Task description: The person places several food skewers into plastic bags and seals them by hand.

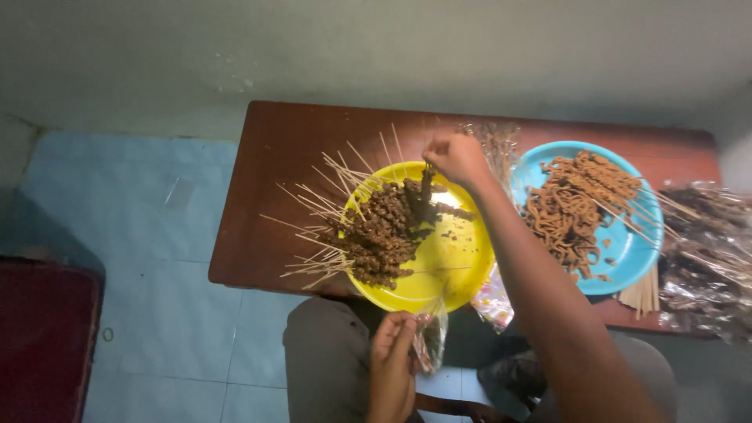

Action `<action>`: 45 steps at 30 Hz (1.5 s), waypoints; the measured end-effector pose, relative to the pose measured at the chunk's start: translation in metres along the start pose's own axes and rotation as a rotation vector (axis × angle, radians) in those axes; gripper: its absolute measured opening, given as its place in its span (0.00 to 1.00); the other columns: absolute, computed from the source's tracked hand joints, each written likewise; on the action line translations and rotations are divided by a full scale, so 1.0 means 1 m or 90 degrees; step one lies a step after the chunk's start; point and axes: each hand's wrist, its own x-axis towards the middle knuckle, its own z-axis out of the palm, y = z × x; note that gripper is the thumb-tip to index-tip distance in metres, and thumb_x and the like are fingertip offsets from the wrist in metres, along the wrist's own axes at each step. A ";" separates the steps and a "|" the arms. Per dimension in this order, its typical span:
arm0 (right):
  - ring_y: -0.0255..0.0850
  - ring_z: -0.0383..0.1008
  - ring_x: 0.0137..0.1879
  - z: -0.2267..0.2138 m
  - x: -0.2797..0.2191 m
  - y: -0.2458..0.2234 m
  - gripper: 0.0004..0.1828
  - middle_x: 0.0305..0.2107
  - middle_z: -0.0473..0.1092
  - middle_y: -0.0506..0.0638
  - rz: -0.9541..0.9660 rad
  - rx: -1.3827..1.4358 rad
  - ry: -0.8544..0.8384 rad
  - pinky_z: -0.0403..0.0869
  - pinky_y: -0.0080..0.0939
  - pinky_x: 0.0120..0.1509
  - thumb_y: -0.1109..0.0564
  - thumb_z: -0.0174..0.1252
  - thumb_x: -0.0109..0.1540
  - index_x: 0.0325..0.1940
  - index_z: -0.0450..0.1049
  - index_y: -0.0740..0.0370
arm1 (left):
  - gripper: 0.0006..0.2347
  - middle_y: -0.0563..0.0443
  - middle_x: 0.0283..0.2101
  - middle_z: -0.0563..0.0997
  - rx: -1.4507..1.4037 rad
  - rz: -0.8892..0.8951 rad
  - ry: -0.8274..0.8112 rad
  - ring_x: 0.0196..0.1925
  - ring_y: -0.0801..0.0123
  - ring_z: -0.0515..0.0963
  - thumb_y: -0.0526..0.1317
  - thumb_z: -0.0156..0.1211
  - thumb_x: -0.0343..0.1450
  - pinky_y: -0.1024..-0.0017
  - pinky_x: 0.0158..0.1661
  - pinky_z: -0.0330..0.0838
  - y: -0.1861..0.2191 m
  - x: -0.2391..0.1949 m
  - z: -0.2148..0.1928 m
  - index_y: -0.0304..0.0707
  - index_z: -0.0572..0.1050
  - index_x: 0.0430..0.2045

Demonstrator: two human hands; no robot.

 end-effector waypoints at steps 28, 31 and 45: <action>0.54 0.81 0.35 -0.089 -0.457 -0.054 0.04 0.28 0.79 0.60 0.054 0.115 0.574 0.77 0.48 0.38 0.63 0.72 0.61 0.35 0.82 0.65 | 0.18 0.40 0.57 0.75 0.102 0.029 -0.109 0.58 0.55 0.77 0.40 0.67 0.71 0.63 0.51 0.77 -0.025 -0.067 0.059 0.42 0.77 0.56; 0.44 0.81 0.33 -0.090 -0.454 -0.039 0.06 0.28 0.79 0.52 -0.254 -0.245 0.583 0.78 0.41 0.34 0.64 0.72 0.58 0.34 0.82 0.59 | 0.17 0.41 0.52 0.79 0.188 0.133 -0.176 0.58 0.61 0.77 0.37 0.60 0.74 0.64 0.56 0.74 -0.030 -0.073 0.058 0.33 0.76 0.57; 0.42 0.83 0.32 -0.056 -0.421 -0.042 0.18 0.33 0.79 0.49 0.019 0.083 0.142 0.82 0.37 0.35 0.47 0.68 0.60 0.53 0.79 0.51 | 0.13 0.43 0.44 0.84 0.242 0.109 -0.231 0.45 0.62 0.84 0.37 0.63 0.72 0.70 0.41 0.81 -0.028 -0.061 0.044 0.35 0.82 0.49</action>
